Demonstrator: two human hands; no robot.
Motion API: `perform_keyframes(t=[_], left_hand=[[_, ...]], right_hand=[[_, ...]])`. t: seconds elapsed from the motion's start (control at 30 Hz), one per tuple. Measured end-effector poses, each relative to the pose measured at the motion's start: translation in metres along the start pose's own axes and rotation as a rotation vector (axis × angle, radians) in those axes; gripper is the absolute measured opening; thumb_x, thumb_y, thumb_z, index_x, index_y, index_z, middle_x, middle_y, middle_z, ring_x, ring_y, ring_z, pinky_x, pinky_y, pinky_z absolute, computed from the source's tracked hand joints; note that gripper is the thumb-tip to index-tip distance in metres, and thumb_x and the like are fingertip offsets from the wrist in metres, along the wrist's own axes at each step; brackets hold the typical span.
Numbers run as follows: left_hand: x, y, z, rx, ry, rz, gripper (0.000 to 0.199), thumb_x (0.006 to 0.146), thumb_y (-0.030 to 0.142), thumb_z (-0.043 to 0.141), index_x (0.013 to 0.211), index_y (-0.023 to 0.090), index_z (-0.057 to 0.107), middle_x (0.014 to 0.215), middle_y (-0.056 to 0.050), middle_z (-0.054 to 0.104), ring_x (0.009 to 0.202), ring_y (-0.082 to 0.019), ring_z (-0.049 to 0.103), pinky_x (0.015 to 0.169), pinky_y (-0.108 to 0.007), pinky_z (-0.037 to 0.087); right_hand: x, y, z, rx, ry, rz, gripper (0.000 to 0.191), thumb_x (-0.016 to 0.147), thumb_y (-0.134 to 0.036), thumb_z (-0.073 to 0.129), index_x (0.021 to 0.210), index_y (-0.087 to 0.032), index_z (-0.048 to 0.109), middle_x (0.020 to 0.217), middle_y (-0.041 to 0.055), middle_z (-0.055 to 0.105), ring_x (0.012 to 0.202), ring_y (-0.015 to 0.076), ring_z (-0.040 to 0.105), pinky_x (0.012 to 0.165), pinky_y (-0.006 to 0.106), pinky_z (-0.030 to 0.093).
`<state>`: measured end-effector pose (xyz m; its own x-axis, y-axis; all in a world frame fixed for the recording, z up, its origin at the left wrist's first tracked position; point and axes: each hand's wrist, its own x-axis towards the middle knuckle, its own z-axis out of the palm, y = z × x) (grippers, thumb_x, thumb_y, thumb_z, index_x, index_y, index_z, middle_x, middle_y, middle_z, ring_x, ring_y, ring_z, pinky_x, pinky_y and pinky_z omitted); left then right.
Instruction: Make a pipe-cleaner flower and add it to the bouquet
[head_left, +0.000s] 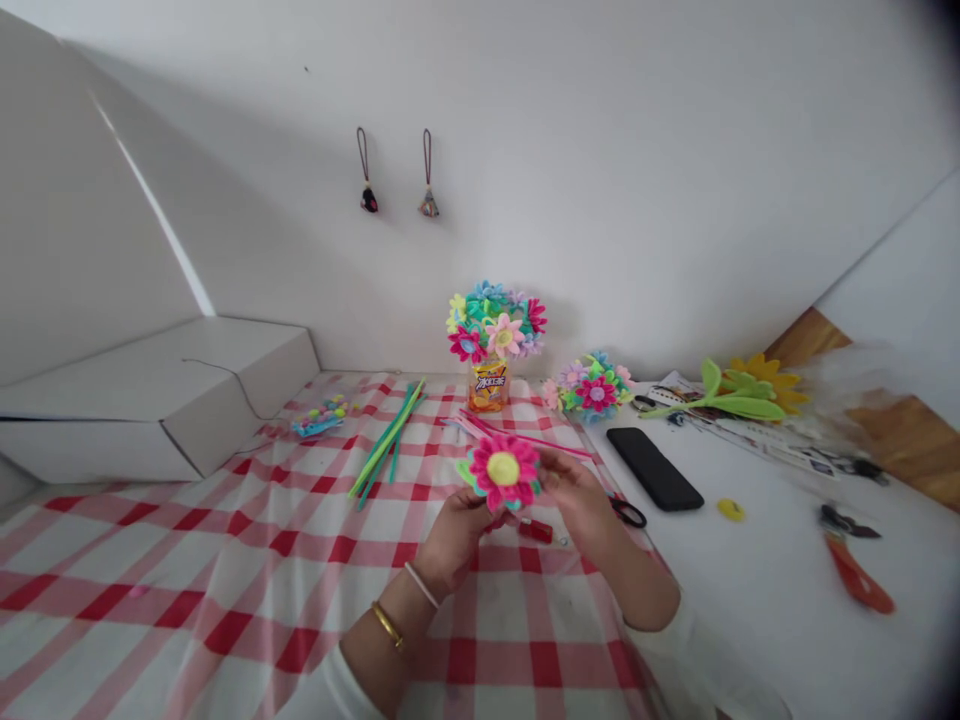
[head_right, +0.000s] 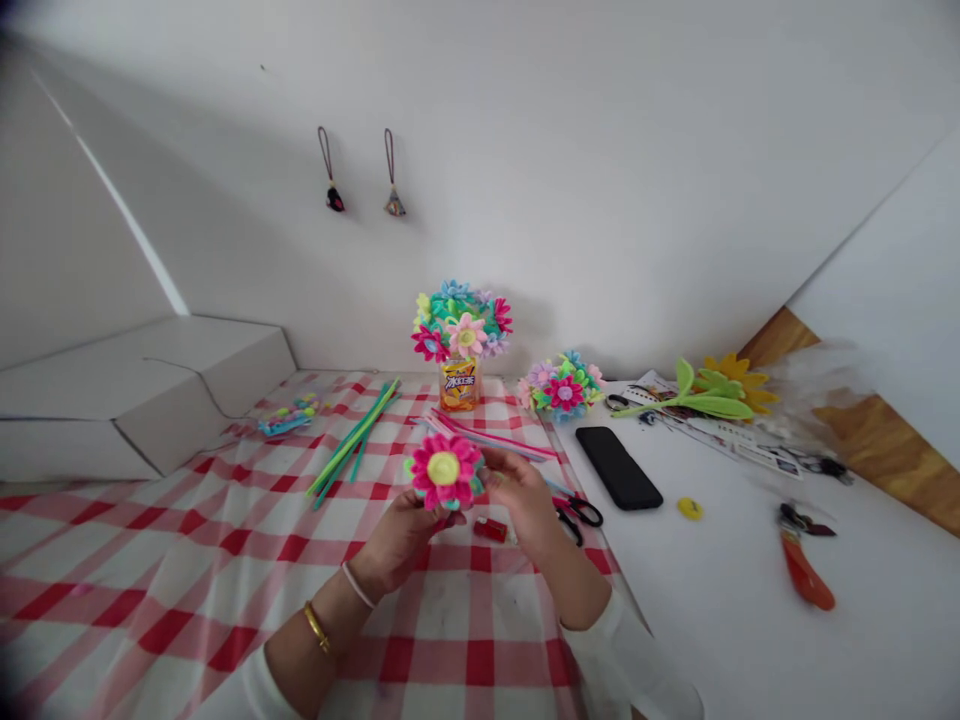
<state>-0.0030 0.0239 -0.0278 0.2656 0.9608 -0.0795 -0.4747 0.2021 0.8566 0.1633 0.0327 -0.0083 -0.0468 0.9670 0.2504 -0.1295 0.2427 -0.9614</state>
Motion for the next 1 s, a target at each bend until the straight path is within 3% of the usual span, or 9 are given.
perform_keyframes(t=[0.1,0.2,0.27,0.37,0.5,0.6,0.8,1.0], left_hand=[[0.002,0.002,-0.002,-0.099,0.089,-0.012,0.021,0.060,0.031,0.077,0.075,0.017,0.072,0.077,-0.007,0.070,0.071,-0.015,0.060,0.067,-0.026,0.042],[0.003,0.004,-0.005,-0.091,0.145,0.036,0.025,0.060,0.032,0.077,0.078,0.015,0.072,0.083,-0.009,0.070,0.071,-0.014,0.060,0.063,-0.024,0.041],[0.004,0.003,-0.006,-0.068,0.155,0.073,0.026,0.059,0.032,0.077,0.078,0.014,0.073,0.078,-0.008,0.070,0.068,-0.013,0.059,0.063,-0.025,0.042],[0.006,0.000,-0.006,-0.035,0.131,0.108,0.027,0.058,0.032,0.077,0.077,0.014,0.074,0.069,-0.006,0.069,0.064,-0.014,0.058,0.064,-0.027,0.043],[0.007,-0.002,-0.007,0.023,0.097,0.154,0.029,0.059,0.032,0.077,0.081,0.013,0.073,0.065,-0.004,0.068,0.064,-0.015,0.058,0.066,-0.028,0.044],[0.006,0.000,-0.008,0.148,0.063,0.215,0.025,0.061,0.030,0.075,0.080,0.014,0.072,0.067,-0.003,0.067,0.069,-0.016,0.059,0.069,-0.029,0.045],[0.003,0.003,-0.004,0.254,0.028,0.271,0.018,0.061,0.029,0.074,0.052,0.016,0.064,0.052,0.001,0.059,0.055,-0.014,0.051,0.060,-0.028,0.043],[0.005,0.002,-0.004,0.207,0.039,0.216,0.016,0.061,0.032,0.074,0.059,0.017,0.069,0.054,0.000,0.061,0.055,-0.013,0.052,0.060,-0.027,0.044]], right_hand=[[0.002,0.007,0.000,0.131,0.062,0.104,0.020,0.073,-0.033,0.066,0.088,-0.020,0.068,0.089,0.0047,0.067,0.081,0.0180,0.060,0.075,0.031,0.047],[-0.003,0.014,0.011,-0.004,-0.065,0.171,0.020,0.069,-0.030,0.070,0.084,-0.019,0.070,0.082,0.0042,0.068,0.075,0.0181,0.059,0.072,0.032,0.046],[-0.009,0.018,0.024,-0.063,-0.140,0.142,0.019,0.069,-0.030,0.069,0.084,-0.018,0.071,0.078,0.0035,0.067,0.075,0.0191,0.059,0.073,0.033,0.045],[-0.015,0.023,0.040,-0.052,-0.134,0.056,0.013,0.070,-0.028,0.068,0.078,-0.018,0.072,0.071,0.0017,0.065,0.072,0.0184,0.058,0.072,0.032,0.044],[-0.015,0.021,0.046,0.009,-0.068,0.029,0.011,0.069,-0.028,0.068,0.068,-0.018,0.070,0.064,0.0001,0.062,0.064,0.0150,0.054,0.065,0.029,0.042],[-0.015,0.017,0.046,0.079,-0.042,0.045,0.011,0.066,-0.029,0.069,0.064,-0.018,0.069,0.064,-0.0004,0.063,0.062,0.0141,0.054,0.064,0.028,0.043],[-0.017,0.016,0.046,0.146,-0.018,0.125,0.011,0.061,-0.028,0.071,0.059,-0.018,0.067,0.057,-0.0015,0.061,0.055,0.0126,0.051,0.058,0.027,0.042],[-0.017,0.014,0.043,0.135,-0.052,0.153,0.015,0.062,-0.031,0.072,0.061,-0.017,0.067,0.059,-0.0011,0.060,0.056,0.0115,0.051,0.059,0.026,0.042]])
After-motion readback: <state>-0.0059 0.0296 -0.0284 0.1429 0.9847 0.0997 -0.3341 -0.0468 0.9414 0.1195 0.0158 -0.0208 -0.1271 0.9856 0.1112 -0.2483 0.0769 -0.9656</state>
